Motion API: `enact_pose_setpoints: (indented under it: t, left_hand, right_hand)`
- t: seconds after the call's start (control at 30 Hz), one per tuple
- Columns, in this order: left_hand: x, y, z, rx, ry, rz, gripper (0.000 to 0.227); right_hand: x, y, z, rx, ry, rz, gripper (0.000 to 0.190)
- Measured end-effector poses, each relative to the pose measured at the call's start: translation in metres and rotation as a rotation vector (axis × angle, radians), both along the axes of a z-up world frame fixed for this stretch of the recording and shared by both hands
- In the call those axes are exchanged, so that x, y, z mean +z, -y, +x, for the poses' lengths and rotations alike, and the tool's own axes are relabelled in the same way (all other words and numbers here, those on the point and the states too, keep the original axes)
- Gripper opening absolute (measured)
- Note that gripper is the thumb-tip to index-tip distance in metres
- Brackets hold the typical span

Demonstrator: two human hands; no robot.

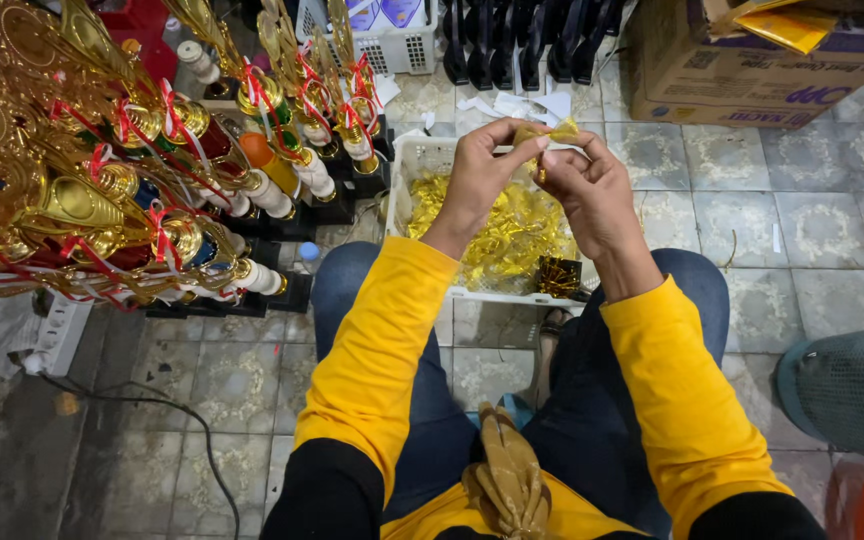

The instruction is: The person sits on a low stool and wraps small, gold-colored trophy components with clear plastic film. They pick up each piece from a white basket, wrap it by hand, and place the wrapped item back into the basket. Several assembled trophies are visible to the left.

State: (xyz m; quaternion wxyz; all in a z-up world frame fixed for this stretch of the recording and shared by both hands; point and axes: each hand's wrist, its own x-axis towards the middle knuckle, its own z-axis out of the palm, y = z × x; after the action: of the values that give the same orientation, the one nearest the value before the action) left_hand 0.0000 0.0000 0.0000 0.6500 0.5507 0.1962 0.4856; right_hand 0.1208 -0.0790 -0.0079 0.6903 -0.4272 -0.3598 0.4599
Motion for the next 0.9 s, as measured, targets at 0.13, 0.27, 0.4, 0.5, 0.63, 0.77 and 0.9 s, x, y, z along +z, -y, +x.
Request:
enact_pose_setpoints:
  t: [0.13,0.27,0.4,0.5,0.63,0.77,0.9]
  left_hand:
    - [-0.002,0.003,0.000,-0.027,0.051,-0.089,0.020]
    - [-0.014,0.004,0.006,-0.005,0.097,-0.241,0.021]
    - [-0.027,0.002,0.014,-0.012,0.182,-0.487,0.019]
    - [-0.022,0.001,0.014,-0.014,0.131,-0.431,0.017]
    - [0.008,0.004,-0.011,-0.019,0.002,-0.292,0.032]
    - [-0.014,-0.021,-0.012,0.152,-0.150,-0.303,0.047]
    - [-0.026,-0.028,-0.011,0.149,-0.034,-0.298,0.042]
  right_hand:
    - [0.008,0.002,-0.006,-0.035,0.118,0.027,0.035]
    - [0.015,0.004,-0.009,-0.130,0.419,0.117,0.040]
    - [0.016,0.005,-0.008,-0.131,0.475,0.117,0.042]
    - [0.019,0.008,-0.004,-0.117,0.450,0.052,0.041]
    - [0.012,0.009,0.013,-0.110,0.604,0.019,0.036]
    - [-0.035,0.001,0.041,0.135,1.209,-0.464,0.021]
    - [-0.071,-0.009,0.025,0.238,1.292,-0.422,0.026]
